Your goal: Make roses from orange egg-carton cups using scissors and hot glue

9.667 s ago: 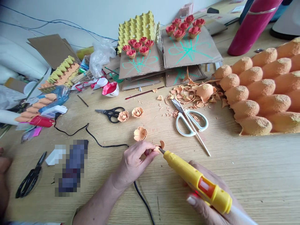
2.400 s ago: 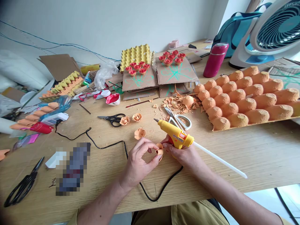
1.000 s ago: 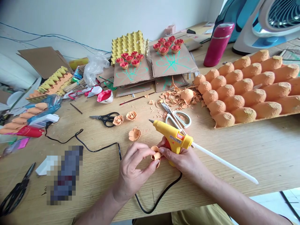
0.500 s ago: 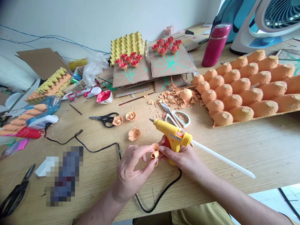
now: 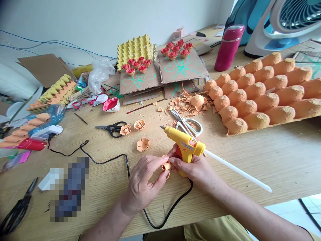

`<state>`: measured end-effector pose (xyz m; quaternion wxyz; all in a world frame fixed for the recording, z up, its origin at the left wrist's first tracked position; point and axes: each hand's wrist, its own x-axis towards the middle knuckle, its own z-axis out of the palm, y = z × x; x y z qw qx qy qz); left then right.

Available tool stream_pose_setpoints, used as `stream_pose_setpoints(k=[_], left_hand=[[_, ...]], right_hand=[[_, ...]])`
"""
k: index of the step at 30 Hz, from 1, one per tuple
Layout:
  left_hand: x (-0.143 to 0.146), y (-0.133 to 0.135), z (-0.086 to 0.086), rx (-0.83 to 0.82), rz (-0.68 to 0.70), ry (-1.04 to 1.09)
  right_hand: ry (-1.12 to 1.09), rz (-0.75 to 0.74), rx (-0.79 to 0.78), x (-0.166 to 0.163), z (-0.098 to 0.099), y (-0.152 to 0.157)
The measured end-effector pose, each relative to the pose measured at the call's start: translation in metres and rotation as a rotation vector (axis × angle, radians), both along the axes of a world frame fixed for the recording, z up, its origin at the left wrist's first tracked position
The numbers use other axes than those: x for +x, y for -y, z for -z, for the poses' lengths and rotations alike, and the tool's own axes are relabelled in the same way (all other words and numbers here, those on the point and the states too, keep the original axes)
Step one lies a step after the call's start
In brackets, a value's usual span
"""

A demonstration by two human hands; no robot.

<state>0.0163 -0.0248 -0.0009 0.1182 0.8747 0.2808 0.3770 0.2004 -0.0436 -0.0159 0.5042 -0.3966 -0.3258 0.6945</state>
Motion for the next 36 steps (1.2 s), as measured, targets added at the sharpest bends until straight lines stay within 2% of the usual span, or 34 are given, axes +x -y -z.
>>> stream_pose_setpoints(k=[3,9,14,20,27,31,36], left_hand=[[0.000,0.001,0.000,-0.047,-0.002,0.030],[0.001,0.005,0.003,-0.186,-0.091,0.130],[0.002,0.004,0.006,-0.151,-0.055,0.161],[0.002,0.003,0.004,-0.128,-0.087,0.144],[0.001,0.005,0.008,-0.340,-0.077,0.207],[0.001,0.006,0.008,-0.374,-0.061,0.244],[0.001,0.006,0.006,-0.402,-0.120,0.245]], right_hand=[[-0.022,-0.004,-0.015,0.000,0.001,0.000],[-0.027,0.024,-0.045,-0.001,-0.002,0.000],[-0.033,0.031,-0.027,-0.001,-0.003,-0.001],[0.024,0.010,-0.009,-0.001,-0.001,-0.001],[0.106,-0.010,0.038,0.001,-0.007,-0.003],[0.124,-0.031,0.026,0.002,-0.010,-0.003],[0.108,-0.058,0.050,0.003,-0.009,-0.002]])
